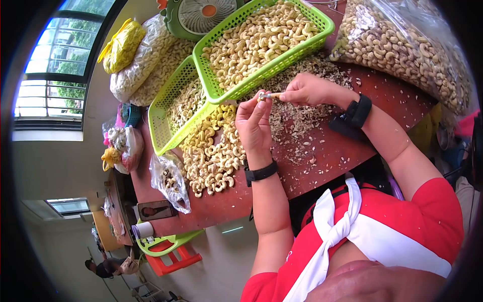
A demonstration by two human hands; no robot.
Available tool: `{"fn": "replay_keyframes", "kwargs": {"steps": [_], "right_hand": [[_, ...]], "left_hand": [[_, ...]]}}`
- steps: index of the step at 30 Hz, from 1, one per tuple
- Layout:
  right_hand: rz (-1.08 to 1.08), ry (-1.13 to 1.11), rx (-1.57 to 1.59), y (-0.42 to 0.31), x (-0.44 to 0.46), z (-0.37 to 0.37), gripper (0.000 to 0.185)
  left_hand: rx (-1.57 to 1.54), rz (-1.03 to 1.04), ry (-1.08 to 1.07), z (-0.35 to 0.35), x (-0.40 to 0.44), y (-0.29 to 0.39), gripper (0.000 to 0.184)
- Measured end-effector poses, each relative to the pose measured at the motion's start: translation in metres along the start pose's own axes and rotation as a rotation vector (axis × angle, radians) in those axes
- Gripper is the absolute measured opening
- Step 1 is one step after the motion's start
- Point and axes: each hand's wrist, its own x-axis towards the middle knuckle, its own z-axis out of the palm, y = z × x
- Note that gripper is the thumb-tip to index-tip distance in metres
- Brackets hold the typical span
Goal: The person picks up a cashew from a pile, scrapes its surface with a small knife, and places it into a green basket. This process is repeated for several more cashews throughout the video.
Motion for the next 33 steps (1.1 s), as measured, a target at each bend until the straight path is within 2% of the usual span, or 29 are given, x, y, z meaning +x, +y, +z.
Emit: {"fn": "replay_keyframes", "kwargs": {"steps": [11, 23, 29, 33], "right_hand": [[-0.013, 0.015, -0.027, 0.005, 0.003, 0.002, 0.037], [0.007, 0.096, -0.134, 0.009, 0.006, 0.002, 0.034], [-0.011, 0.124, -0.165, 0.01, 0.006, 0.002, 0.033], [-0.011, 0.112, -0.13, 0.01, 0.005, 0.002, 0.034]], "left_hand": [[-0.073, -0.023, 0.029, 0.002, -0.002, -0.004, 0.026], [-0.101, 0.004, 0.14, 0.004, -0.001, -0.013, 0.02], [-0.208, -0.051, 0.112, 0.0, 0.0, -0.014, 0.02], [-0.143, -0.024, 0.122, 0.003, -0.001, -0.014, 0.021]]}}
